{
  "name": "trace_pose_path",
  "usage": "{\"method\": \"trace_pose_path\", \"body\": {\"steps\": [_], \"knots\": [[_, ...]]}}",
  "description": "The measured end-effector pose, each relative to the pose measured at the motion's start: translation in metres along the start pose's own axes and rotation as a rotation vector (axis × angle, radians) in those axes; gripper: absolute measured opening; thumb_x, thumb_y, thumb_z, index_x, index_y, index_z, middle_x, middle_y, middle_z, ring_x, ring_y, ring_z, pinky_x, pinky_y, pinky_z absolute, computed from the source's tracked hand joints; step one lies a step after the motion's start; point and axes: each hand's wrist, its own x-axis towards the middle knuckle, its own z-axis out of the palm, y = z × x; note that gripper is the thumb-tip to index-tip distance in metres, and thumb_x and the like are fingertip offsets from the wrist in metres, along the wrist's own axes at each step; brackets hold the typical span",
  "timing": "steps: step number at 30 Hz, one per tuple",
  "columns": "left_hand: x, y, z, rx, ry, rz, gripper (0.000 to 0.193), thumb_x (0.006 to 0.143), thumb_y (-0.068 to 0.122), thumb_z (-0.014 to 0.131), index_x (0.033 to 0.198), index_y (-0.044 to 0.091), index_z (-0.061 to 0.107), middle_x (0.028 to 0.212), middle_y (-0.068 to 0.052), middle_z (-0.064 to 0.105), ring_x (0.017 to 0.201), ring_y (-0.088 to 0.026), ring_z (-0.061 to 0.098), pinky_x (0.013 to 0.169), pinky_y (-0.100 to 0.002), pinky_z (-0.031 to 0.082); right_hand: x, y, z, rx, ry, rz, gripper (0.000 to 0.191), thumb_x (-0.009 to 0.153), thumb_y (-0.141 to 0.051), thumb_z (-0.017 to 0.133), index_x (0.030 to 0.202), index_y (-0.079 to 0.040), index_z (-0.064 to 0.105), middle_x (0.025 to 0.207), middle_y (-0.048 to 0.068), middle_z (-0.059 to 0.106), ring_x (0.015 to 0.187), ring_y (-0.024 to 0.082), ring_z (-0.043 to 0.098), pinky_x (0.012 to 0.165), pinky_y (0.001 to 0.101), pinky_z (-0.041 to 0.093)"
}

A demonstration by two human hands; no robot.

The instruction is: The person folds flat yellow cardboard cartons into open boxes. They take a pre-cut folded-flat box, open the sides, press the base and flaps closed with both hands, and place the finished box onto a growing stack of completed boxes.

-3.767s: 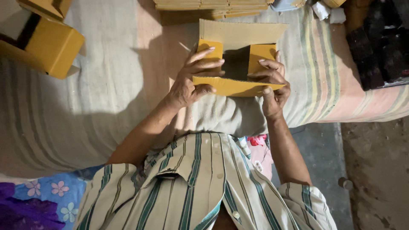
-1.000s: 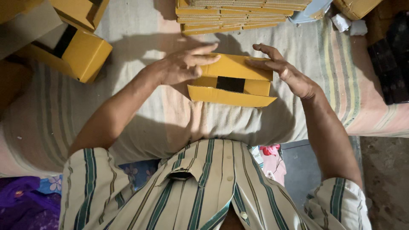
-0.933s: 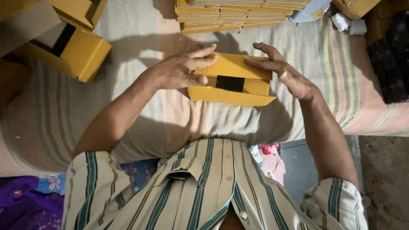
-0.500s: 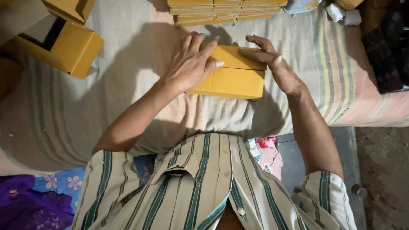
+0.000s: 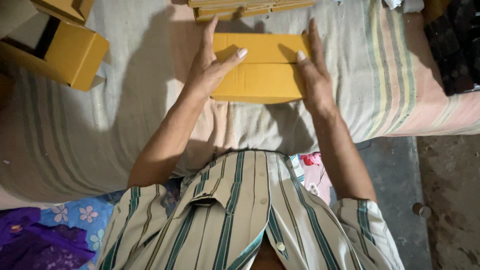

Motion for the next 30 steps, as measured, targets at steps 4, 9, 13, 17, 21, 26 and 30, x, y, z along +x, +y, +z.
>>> {"method": "trace_pose_path", "body": {"steps": [4,9,13,17,21,26,30], "knots": [[0.019,-0.010,0.003,-0.012,0.026,-0.008,0.102,0.096,0.048,0.079,0.166,0.009,0.017,0.170,-0.026,0.028,0.159,-0.038,0.030,0.129,-0.047,0.030,0.023,-0.004,-0.021,-0.105,-0.047,-0.081,0.062,0.119,-0.019,0.044,0.173,-0.006,0.016,0.177,0.021,0.015,0.168,0.031,0.011,0.137,0.0376,0.013],[0.036,-0.045,0.026,0.259,0.064,0.071,0.097,0.101,0.046,0.076,0.165,0.005,0.015,0.169,-0.029,0.023,0.158,-0.041,0.023,0.129,-0.049,0.024,0.039,-0.012,-0.019,-0.594,-0.042,0.117,0.065,0.110,-0.032,0.044,0.165,-0.004,0.023,0.172,0.023,0.023,0.161,0.041,0.017,0.132,0.0441,0.020],[0.030,-0.076,0.029,0.280,0.126,0.139,0.084,0.107,0.039,0.068,0.164,0.003,0.018,0.169,-0.026,0.029,0.159,-0.038,0.028,0.131,-0.045,0.026,0.025,-0.029,0.002,-1.650,-0.008,0.006,0.063,0.115,-0.041,0.049,0.162,-0.002,0.033,0.169,0.035,0.018,0.155,0.051,0.006,0.123,0.0643,0.002],[0.032,-0.087,0.026,0.308,0.154,0.128,0.068,0.115,0.029,0.056,0.164,0.002,0.017,0.170,-0.025,0.025,0.160,-0.038,0.025,0.131,-0.044,0.025,0.055,-0.013,0.062,-1.436,-0.125,0.031,0.080,0.105,-0.054,0.041,0.159,0.003,0.028,0.164,0.035,0.016,0.153,0.048,0.003,0.119,0.0664,-0.003],[0.031,-0.082,0.023,0.284,0.235,0.097,0.056,0.116,0.028,0.042,0.165,0.007,0.025,0.169,-0.023,0.033,0.158,-0.038,0.033,0.130,-0.043,0.031,0.073,0.015,0.106,-1.515,-0.219,-0.109,0.069,0.110,-0.042,0.031,0.163,0.002,0.031,0.168,0.034,0.018,0.156,0.049,0.004,0.125,0.0631,-0.001],[0.022,-0.073,0.020,0.320,0.163,0.014,0.054,0.117,0.030,0.041,0.163,0.006,0.025,0.163,-0.024,0.039,0.152,-0.039,0.041,0.125,-0.043,0.035,0.072,-0.001,0.061,-1.416,-0.125,-0.065,0.065,0.112,-0.043,0.036,0.163,-0.002,0.032,0.168,0.034,0.020,0.157,0.048,0.011,0.125,0.0629,0.002],[0.024,-0.065,0.023,0.402,0.188,0.113,0.053,0.118,0.030,0.042,0.163,0.006,0.026,0.166,-0.022,0.039,0.154,-0.039,0.040,0.127,-0.043,0.034,0.074,-0.025,0.018,-1.496,0.014,0.046,0.065,0.112,-0.042,0.037,0.164,-0.001,0.033,0.160,0.041,0.023,0.150,0.057,0.012,0.120,0.0687,0.001]]}}
